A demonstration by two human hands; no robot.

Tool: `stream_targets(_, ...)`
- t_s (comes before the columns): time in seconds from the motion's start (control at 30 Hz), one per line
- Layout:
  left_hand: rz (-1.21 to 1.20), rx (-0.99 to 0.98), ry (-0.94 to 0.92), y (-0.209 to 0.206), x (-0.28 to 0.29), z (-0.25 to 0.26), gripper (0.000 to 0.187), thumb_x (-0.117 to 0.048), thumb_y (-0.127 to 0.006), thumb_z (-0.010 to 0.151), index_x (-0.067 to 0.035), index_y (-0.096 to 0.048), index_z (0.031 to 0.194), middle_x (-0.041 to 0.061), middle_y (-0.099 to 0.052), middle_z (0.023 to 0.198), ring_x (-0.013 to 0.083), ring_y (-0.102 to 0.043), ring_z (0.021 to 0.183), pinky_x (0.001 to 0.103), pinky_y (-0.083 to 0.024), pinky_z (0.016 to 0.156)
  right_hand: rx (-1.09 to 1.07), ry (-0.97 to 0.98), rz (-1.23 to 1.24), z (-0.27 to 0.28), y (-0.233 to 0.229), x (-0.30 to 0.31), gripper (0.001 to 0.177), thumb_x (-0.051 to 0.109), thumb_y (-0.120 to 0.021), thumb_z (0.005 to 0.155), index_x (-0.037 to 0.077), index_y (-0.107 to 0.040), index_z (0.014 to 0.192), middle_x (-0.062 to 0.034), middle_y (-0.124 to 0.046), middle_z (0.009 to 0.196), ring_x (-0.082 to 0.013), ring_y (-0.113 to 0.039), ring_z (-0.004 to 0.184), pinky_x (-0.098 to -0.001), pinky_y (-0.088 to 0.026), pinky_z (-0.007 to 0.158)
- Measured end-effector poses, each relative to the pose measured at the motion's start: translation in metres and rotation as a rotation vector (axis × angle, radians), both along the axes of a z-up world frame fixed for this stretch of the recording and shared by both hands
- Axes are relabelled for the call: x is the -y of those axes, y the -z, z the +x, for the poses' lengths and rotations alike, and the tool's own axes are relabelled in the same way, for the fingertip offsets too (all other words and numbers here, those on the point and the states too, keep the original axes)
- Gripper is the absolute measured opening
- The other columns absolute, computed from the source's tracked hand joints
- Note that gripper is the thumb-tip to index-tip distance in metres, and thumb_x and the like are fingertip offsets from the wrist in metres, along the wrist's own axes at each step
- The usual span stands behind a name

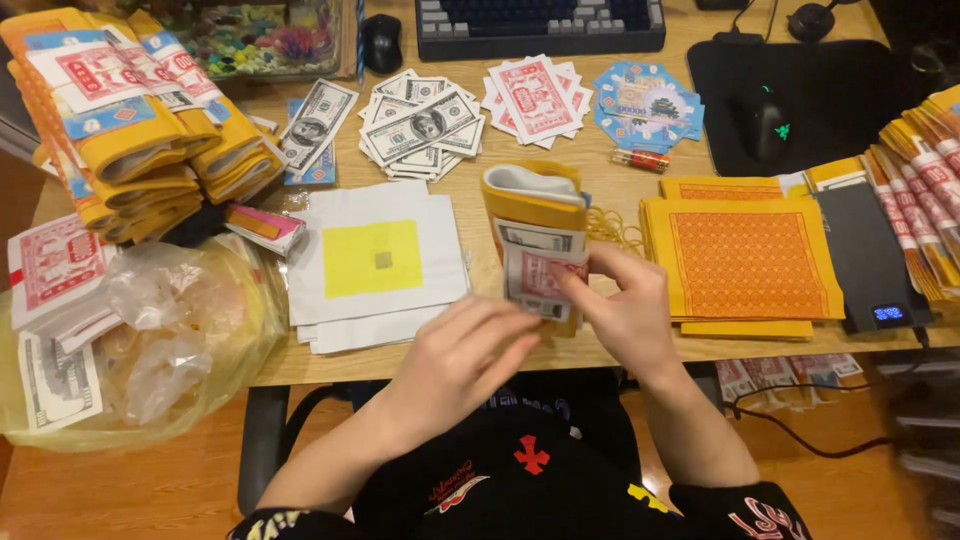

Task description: Folding ritual paper money and placing it into yellow paper covers for bundling.

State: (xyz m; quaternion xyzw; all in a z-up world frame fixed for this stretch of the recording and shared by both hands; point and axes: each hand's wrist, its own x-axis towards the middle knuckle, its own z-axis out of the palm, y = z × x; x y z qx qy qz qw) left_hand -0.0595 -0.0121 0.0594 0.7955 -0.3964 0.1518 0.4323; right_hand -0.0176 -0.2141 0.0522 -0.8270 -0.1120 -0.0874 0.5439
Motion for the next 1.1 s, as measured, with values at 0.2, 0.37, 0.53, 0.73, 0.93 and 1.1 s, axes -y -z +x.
stream_targets(0.2,0.114,0.327,-0.598,-0.01,0.041,0.027,0.023,-0.027,-0.072,0.089,-0.006,-0.064,0.091,0.009,-0.06,0.086,0.0246,-0.061,0.081,0.033,-0.052,0.067,0.667,0.115,-0.333,0.008,0.007,-0.019,0.021,-0.005,-0.079,0.075,0.002,-0.068,0.092,-0.0109,-0.064,0.074,-0.0314,-0.065,0.068,-0.0393,-0.055,0.068)
stream_targets(0.37,-0.084,0.225,-0.464,-0.011,0.046,0.044,0.01,-0.01,-0.065,0.092,-0.001,-0.061,0.09,0.01,-0.053,0.084,0.0297,-0.055,0.09,0.037,-0.049,0.076,0.752,0.173,-0.481,0.023,0.012,-0.015,0.017,-0.005,-0.073,0.081,0.002,-0.067,0.095,-0.0098,-0.063,0.082,-0.0301,-0.066,0.078,-0.037,-0.054,0.072)
stream_targets(0.53,-0.609,-0.508,0.101,-0.021,0.018,0.045,0.02,-0.019,-0.053,0.096,-0.002,-0.058,0.106,0.006,-0.06,0.072,0.0145,-0.056,0.073,0.034,-0.052,0.078,0.775,0.043,-0.387,0.031,-0.002,-0.025,0.021,-0.007,-0.073,0.079,0.0,-0.066,0.098,-0.012,-0.066,0.09,-0.0334,-0.066,0.082,-0.041,-0.054,0.075)
stream_targets(0.73,-0.872,-0.43,0.258,-0.045,-0.006,0.049,0.05,-0.027,-0.051,0.098,0.006,-0.042,0.134,0.014,-0.064,0.072,0.0184,-0.066,0.071,0.042,-0.057,0.09,0.757,-0.068,-0.087,0.049,-0.003,-0.025,0.018,-0.014,-0.068,0.085,-0.004,-0.063,0.099,-0.0176,-0.068,0.099,-0.0382,-0.067,0.09,-0.0457,-0.053,0.081)
stream_targets(0.93,-0.967,-0.318,0.089,-0.025,-0.008,0.069,0.021,-0.022,-0.053,0.098,-0.002,-0.056,0.104,0.018,-0.062,0.088,0.0259,-0.064,0.087,0.045,-0.05,0.096,0.406,-0.048,0.403,0.058,0.036,0.001,0.021,-0.009,-0.063,0.088,-0.001,-0.06,0.108,-0.0109,-0.065,0.1,-0.0183,-0.06,0.093,-0.041,-0.056,0.083)
stream_targets(1.1,-0.49,-0.075,-0.354,-0.013,0.006,0.064,0.034,-0.013,-0.055,0.101,-0.007,-0.052,0.134,0.016,-0.048,0.133,0.0324,-0.047,0.13,0.048,-0.039,0.111,0.014,0.048,0.766,0.065,0.027,-0.003,0.031,-0.006,-0.062,0.091,-0.001,-0.053,0.12,-0.0125,-0.062,0.101,-0.0215,-0.067,0.087,-0.0406,-0.064,0.071)
